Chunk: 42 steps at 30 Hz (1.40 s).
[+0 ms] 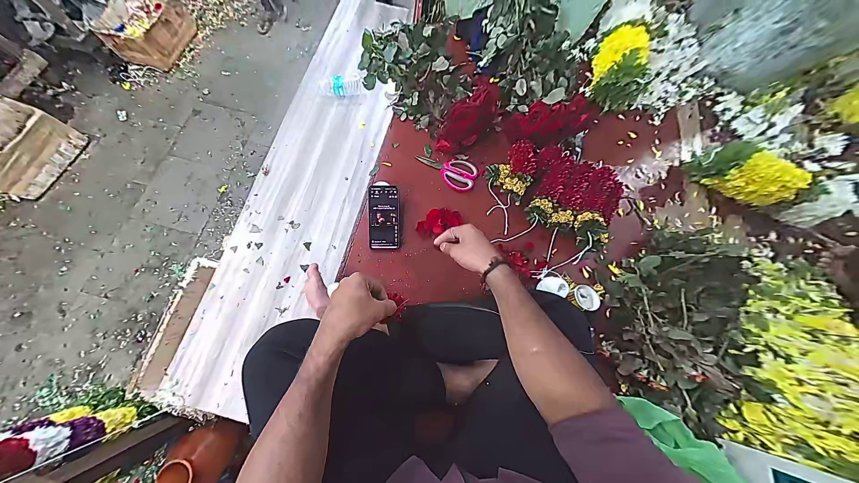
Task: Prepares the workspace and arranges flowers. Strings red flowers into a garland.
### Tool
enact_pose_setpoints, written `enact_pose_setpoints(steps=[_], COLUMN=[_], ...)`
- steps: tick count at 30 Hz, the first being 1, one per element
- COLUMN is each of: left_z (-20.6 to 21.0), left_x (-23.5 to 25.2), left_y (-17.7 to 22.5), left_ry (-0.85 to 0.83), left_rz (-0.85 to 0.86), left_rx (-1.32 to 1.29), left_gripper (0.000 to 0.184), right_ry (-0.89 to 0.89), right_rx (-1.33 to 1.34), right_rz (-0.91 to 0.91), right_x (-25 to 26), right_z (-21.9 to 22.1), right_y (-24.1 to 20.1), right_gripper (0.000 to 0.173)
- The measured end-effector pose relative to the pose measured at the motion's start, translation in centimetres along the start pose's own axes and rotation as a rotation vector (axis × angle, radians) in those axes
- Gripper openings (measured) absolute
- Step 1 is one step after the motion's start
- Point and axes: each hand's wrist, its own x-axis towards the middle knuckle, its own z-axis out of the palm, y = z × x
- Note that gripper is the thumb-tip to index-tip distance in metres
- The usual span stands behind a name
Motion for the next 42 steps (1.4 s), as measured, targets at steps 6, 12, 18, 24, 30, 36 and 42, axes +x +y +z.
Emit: enact_pose_setpoints(steps=[6, 12, 18, 24, 30, 36, 42], left_z=[0.8, 0.6, 1.2, 1.7, 1.3, 1.6, 1.2], left_x=[0.9, 0.7, 0.9, 1.1, 1.8, 1.4, 0.7], left_y=[-0.2, -0.4, 0.3, -0.3, 0.1, -0.5, -0.2], left_ry=[-0.053, -0.007, -0.004, -0.053, -0.05, -0.044, 0.034], left_rz=[-0.028, -0.015, -0.006, -0.039, -0.048, -0.016, 0.012], left_rx=[0.053, -0.014, -0.039, 0.007, -0.054, -0.163, -0.523], left_gripper=[0.022, 0.022, 0.025, 0.025, 0.028, 0.031, 0.021], right_ry=[0.251, 0.354, 0.219, 0.301, 0.36, 0.357, 0.221], right_rx=[-0.416, 0.022, -0.229, -0.446, -0.025, 0.591, 0.765], right_rz=[0.142, 0.028, 0.09, 0.111, 0.112, -0.109, -0.24], right_x=[10.3, 9.2, 7.9, 9.8, 7.8, -0.8, -8.2], right_z=[3.2, 0.5, 0.6, 4.5, -0.2, -2.1, 2.3], right_y=[1.7, 1.1, 1.1, 2.6, 0.6, -4.6, -4.5], right_gripper=[0.023, 0.013, 0.017, 0.015, 0.019, 0.026, 0.039])
